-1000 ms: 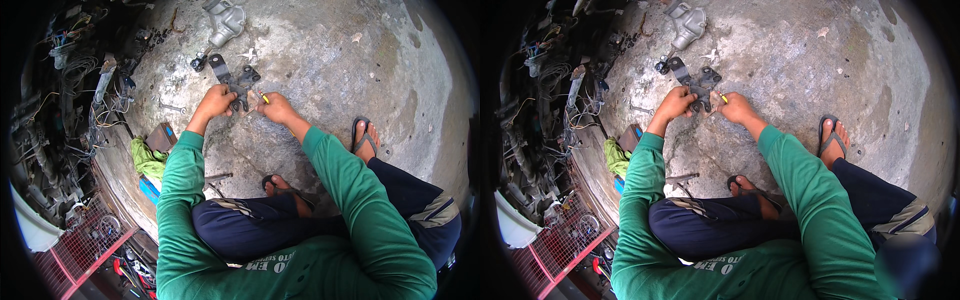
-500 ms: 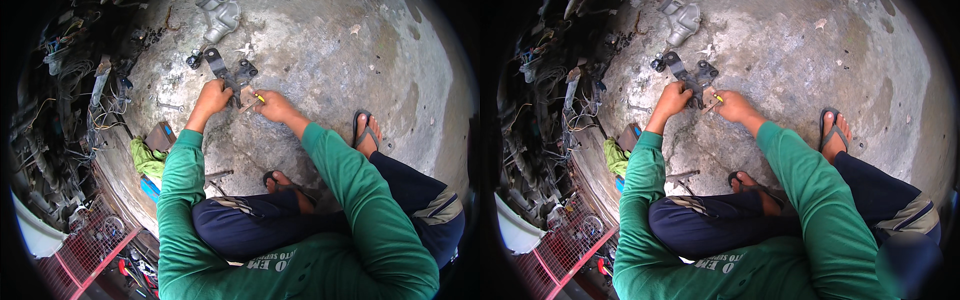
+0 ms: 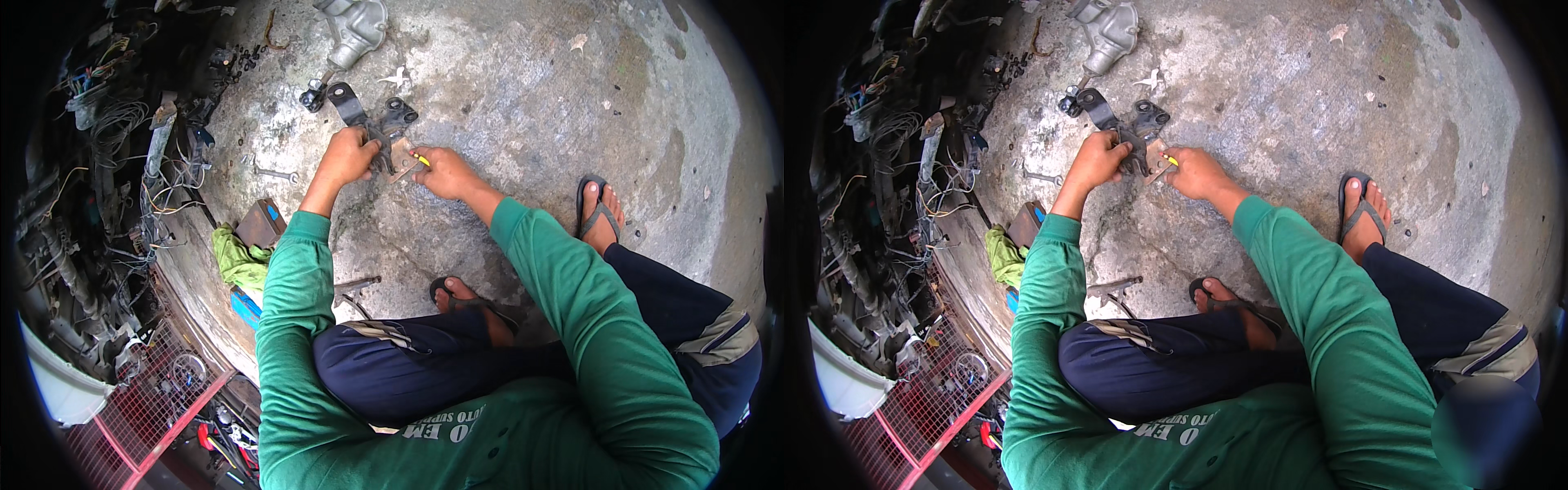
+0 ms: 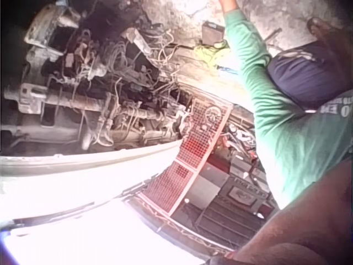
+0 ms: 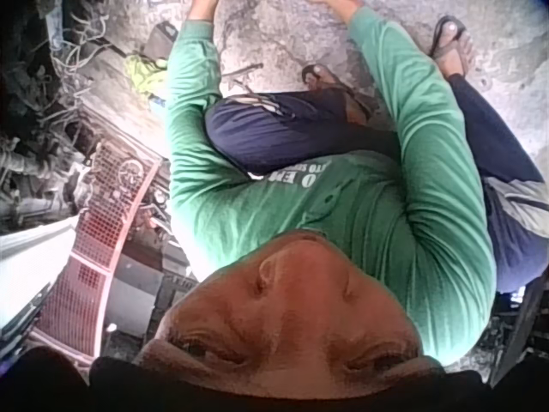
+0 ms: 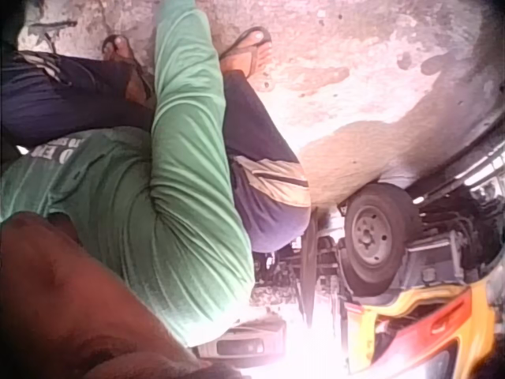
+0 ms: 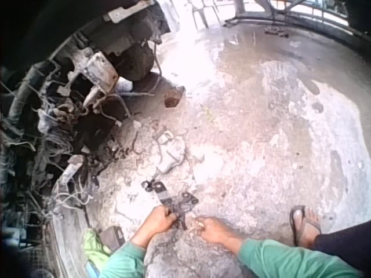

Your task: The person marks a metal bracket with a pencil while sitting on the ground, then uses a bench grinder to smooth the bracket's edges. The person handles the bracket and pencil, then the grinder, producing sparks during grinding.

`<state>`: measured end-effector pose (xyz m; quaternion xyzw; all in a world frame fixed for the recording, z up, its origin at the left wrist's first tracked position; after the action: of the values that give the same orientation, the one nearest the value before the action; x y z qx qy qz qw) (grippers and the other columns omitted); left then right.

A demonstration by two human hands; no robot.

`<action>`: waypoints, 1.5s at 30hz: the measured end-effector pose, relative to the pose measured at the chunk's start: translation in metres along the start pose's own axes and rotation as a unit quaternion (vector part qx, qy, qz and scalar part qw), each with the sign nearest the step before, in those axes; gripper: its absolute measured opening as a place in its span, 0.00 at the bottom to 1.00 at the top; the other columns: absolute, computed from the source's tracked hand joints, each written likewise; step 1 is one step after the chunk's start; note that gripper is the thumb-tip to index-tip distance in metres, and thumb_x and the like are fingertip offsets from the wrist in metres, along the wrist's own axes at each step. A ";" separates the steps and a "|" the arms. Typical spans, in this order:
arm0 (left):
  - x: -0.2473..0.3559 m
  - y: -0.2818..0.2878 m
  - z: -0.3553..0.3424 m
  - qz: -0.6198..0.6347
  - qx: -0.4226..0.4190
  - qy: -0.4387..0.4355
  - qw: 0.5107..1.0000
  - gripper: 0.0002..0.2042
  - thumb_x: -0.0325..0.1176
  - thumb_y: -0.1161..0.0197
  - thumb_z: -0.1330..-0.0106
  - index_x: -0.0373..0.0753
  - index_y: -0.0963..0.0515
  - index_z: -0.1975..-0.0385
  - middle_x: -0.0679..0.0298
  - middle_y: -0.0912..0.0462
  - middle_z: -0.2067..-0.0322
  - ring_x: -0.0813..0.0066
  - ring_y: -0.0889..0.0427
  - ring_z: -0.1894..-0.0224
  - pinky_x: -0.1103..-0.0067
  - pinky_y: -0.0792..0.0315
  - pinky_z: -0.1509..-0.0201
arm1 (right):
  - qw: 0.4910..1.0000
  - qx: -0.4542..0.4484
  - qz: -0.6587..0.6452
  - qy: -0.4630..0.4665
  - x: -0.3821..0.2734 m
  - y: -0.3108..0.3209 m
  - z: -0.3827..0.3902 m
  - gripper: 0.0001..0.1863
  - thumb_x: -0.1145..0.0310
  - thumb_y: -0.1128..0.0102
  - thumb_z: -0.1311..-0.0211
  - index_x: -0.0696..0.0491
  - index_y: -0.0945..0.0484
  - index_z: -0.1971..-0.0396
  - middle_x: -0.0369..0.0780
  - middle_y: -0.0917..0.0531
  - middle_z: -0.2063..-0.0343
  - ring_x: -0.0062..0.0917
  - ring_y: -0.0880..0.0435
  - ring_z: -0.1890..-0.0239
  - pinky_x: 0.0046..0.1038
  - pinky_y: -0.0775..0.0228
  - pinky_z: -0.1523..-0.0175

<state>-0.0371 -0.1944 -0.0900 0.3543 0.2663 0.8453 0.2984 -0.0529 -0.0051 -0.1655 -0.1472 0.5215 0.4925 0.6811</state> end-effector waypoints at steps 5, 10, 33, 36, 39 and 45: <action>0.001 -0.005 0.005 0.108 -0.034 0.038 0.993 0.14 0.33 0.43 0.27 0.26 0.24 0.70 0.52 0.17 0.80 0.64 0.13 0.81 0.73 0.21 0.80 | 1.000 -0.015 -0.004 -0.012 0.000 0.001 0.000 0.29 0.61 0.30 0.41 0.54 0.23 0.39 0.51 0.15 0.51 0.45 0.16 0.48 0.39 0.25 0.43; -0.004 -0.011 0.007 0.183 -0.066 0.059 0.979 0.13 0.32 0.46 0.25 0.25 0.25 0.65 0.52 0.17 0.77 0.63 0.13 0.80 0.75 0.20 0.80 | 0.999 -0.027 0.000 -0.029 -0.002 0.001 0.001 0.31 0.62 0.30 0.39 0.56 0.25 0.37 0.52 0.15 0.52 0.43 0.15 0.50 0.38 0.24 0.44; -0.010 -0.013 0.008 0.210 -0.101 0.070 0.970 0.13 0.34 0.45 0.23 0.28 0.25 0.64 0.54 0.16 0.74 0.65 0.12 0.75 0.76 0.18 0.76 | 0.999 -0.021 -0.029 -0.025 0.007 -0.001 -0.005 0.31 0.62 0.30 0.40 0.54 0.24 0.37 0.52 0.17 0.47 0.42 0.16 0.47 0.37 0.26 0.41; -0.012 -0.018 0.010 0.232 -0.129 0.081 0.961 0.13 0.33 0.45 0.23 0.26 0.26 0.63 0.52 0.16 0.73 0.63 0.11 0.73 0.75 0.16 0.74 | 0.999 -0.019 -0.035 -0.024 0.008 0.000 -0.004 0.31 0.62 0.31 0.40 0.54 0.24 0.37 0.51 0.16 0.48 0.42 0.16 0.47 0.37 0.25 0.42; -0.014 -0.018 0.010 0.229 -0.130 0.087 0.961 0.13 0.33 0.45 0.23 0.26 0.26 0.60 0.52 0.16 0.72 0.62 0.11 0.72 0.75 0.15 0.73 | 0.999 -0.018 -0.021 -0.025 0.004 0.004 -0.001 0.30 0.62 0.31 0.39 0.53 0.24 0.37 0.51 0.15 0.51 0.41 0.15 0.49 0.37 0.25 0.43; -0.012 -0.016 0.010 0.224 -0.131 0.091 0.961 0.13 0.33 0.46 0.23 0.25 0.27 0.58 0.51 0.16 0.72 0.62 0.11 0.72 0.75 0.15 0.73 | 0.999 -0.024 -0.027 -0.032 0.002 0.007 0.001 0.29 0.61 0.31 0.39 0.53 0.23 0.38 0.50 0.14 0.53 0.42 0.15 0.50 0.38 0.24 0.45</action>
<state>-0.0181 -0.1894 -0.0996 0.2848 0.0929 0.9465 0.1197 -0.0580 -0.0005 -0.1643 -0.1620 0.4834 0.4910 0.7064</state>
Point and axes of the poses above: each hand's wrist, its own z-axis away from the middle knuckle, its own y-axis out of the back of the hand, x = y × z, the point moved 5 cm from there along -z, towards the middle knuckle
